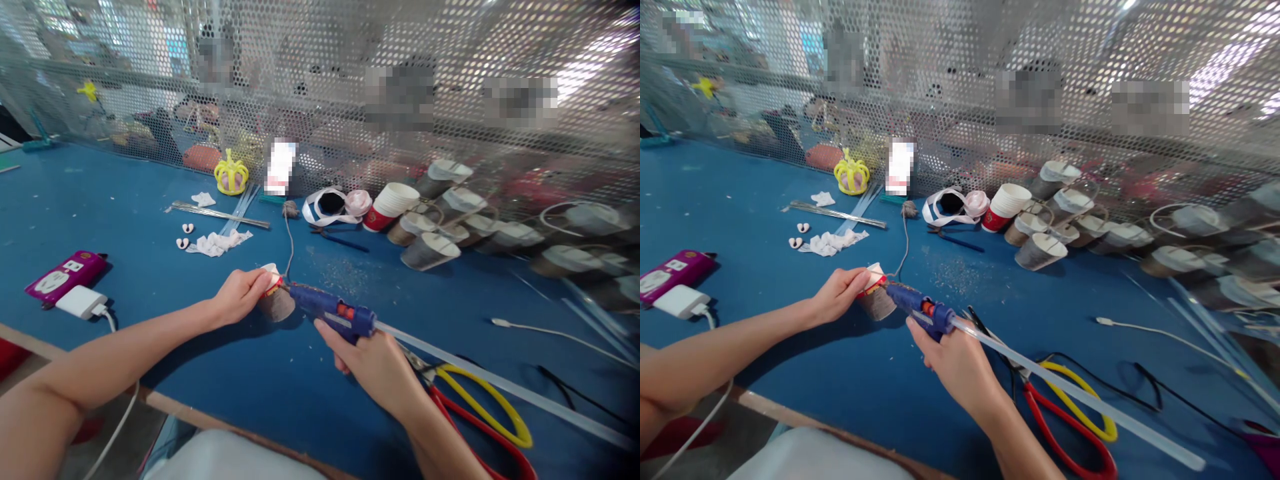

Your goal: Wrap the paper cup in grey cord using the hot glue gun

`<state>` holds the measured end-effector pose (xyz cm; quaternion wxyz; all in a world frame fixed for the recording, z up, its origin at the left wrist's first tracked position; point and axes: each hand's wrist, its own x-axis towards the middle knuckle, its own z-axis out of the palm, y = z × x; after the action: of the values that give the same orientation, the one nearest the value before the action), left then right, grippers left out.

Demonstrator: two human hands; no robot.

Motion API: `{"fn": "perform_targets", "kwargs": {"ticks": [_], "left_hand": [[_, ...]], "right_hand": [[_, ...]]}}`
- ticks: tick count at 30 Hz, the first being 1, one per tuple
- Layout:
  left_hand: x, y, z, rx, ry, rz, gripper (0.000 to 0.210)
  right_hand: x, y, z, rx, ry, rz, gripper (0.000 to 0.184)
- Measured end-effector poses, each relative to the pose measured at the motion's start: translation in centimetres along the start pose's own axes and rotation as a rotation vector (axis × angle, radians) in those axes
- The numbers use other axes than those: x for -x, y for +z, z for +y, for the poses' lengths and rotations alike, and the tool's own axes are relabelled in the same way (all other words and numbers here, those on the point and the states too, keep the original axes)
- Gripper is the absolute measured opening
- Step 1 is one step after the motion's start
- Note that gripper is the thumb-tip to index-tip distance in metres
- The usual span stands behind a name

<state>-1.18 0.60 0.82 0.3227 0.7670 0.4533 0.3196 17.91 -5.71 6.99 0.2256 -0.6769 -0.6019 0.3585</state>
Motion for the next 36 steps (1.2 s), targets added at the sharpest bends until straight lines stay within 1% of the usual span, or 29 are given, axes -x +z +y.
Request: {"fn": "perform_targets", "kwargs": {"ticks": [3,7,10,16,23,29,31,36], "left_hand": [[0.0,-0.1,-0.1,0.012,0.002,-0.001,0.037],[0.1,-0.1,-0.3,0.041,0.008,-0.003,0.038],[0.1,-0.1,-0.4,0.040,0.018,-0.011,0.038],[0.1,-0.1,-0.3,0.034,0.029,-0.015,0.038],[0.1,-0.3,-0.2,0.036,0.035,-0.045,0.039],[0.1,-0.4,-0.5,0.048,0.027,-0.067,0.042],[0.1,-0.4,-0.6,0.055,0.021,-0.072,0.044],[0.1,-0.5,-0.8,0.080,0.035,-0.078,0.046]], "right_hand": [[-0.3,0.2,0.3,-0.030,0.011,0.014,0.017],[-0.7,0.6,1.3,-0.012,0.019,0.039,0.029],[-0.9,0.8,1.8,0.001,0.019,0.037,0.034],[-0.7,0.8,1.5,0.004,0.015,0.041,0.035],[-0.4,0.6,1.7,0.038,-0.029,0.037,0.037],[-0.2,0.3,1.5,0.001,-0.030,-0.008,0.024],[-0.1,0.4,1.4,0.000,-0.021,-0.008,0.025],[0.2,0.4,1.3,0.001,-0.032,-0.007,0.035]]}}
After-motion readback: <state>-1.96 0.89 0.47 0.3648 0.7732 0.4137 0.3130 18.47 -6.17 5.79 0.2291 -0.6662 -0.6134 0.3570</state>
